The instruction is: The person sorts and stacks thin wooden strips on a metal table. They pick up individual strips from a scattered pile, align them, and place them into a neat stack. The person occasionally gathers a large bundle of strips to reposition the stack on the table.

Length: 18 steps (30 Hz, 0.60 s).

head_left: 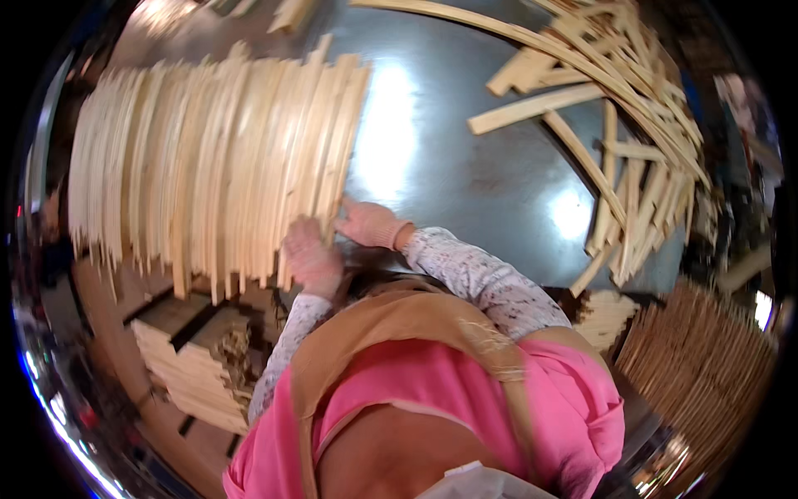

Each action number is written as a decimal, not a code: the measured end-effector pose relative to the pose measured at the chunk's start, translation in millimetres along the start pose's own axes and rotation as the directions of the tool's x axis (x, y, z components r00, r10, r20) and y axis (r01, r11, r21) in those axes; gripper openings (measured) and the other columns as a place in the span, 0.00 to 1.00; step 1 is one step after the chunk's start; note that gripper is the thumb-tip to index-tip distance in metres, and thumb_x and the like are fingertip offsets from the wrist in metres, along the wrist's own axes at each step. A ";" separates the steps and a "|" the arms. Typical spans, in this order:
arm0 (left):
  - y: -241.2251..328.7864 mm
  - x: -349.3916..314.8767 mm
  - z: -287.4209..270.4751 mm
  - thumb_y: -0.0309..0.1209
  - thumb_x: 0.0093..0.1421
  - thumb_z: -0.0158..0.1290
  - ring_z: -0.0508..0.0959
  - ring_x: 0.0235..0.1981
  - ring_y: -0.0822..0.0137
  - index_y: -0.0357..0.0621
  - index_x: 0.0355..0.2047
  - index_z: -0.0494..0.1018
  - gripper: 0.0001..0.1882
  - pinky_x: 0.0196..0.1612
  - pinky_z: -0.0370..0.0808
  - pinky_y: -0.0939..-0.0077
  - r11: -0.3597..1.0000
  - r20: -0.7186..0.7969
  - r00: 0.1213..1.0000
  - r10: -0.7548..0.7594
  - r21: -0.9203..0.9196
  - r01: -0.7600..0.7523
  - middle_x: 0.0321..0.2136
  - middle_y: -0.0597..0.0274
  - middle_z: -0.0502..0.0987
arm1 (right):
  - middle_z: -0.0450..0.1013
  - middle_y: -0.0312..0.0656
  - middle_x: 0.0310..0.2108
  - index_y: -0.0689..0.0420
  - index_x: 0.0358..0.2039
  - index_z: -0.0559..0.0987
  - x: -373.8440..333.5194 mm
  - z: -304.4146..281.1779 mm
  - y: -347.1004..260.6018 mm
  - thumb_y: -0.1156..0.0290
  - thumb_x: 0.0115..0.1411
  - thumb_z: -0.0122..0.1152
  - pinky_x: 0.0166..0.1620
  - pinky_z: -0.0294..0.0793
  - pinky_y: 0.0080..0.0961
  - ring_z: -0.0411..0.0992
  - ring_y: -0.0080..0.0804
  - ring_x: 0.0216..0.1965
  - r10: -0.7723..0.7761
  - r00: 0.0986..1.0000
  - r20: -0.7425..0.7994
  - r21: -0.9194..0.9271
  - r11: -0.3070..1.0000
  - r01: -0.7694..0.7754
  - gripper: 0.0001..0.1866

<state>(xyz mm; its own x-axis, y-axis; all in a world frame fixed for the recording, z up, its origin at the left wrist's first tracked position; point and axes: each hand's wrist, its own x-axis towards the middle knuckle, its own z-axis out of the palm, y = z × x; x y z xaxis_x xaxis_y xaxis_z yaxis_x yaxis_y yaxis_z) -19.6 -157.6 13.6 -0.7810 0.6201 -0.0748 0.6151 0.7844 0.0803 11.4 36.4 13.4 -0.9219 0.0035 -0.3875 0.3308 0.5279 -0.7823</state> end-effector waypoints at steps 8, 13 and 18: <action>-18.8 -2.9 10.0 0.47 0.62 0.64 0.54 0.79 0.46 0.48 0.81 0.52 0.52 0.79 0.52 0.52 0.995 0.143 0.987 -0.068 0.085 0.056 0.79 0.48 0.54 | 0.80 0.56 0.48 0.59 0.61 0.76 -164.6 -226.9 211.5 0.70 0.58 0.62 0.56 0.78 0.50 0.77 0.59 0.50 -0.023 0.424 -0.905 -0.292 0.758 -0.584 0.29; 40.1 43.3 -20.1 0.46 0.62 0.65 0.62 0.74 0.42 0.43 0.77 0.58 0.48 0.76 0.60 0.51 0.998 0.141 0.989 -0.040 0.044 0.034 0.74 0.41 0.61 | 0.77 0.47 0.58 0.48 0.67 0.74 -324.8 -291.5 353.2 0.64 0.61 0.64 0.59 0.75 0.46 0.74 0.50 0.61 0.468 0.323 -0.823 -0.156 0.361 -0.920 0.31; 208.5 142.5 0.2 0.41 0.58 0.67 0.65 0.71 0.39 0.37 0.68 0.67 0.41 0.73 0.64 0.52 0.876 -0.043 0.915 0.402 -0.273 -0.398 0.70 0.36 0.65 | 0.81 0.48 0.49 0.45 0.64 0.78 -337.9 -285.0 302.5 0.51 0.59 0.71 0.55 0.78 0.45 0.79 0.49 0.53 0.202 0.710 -0.675 -0.472 0.622 -0.625 0.32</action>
<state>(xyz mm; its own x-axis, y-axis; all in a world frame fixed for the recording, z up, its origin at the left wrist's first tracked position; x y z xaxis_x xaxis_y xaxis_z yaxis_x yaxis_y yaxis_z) -2.6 94.4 19.5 -0.4721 0.8815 0.0068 0.8197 0.4361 0.3713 365.4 437.0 46.7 -0.7241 0.6818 -0.1038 0.6865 0.7270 -0.0143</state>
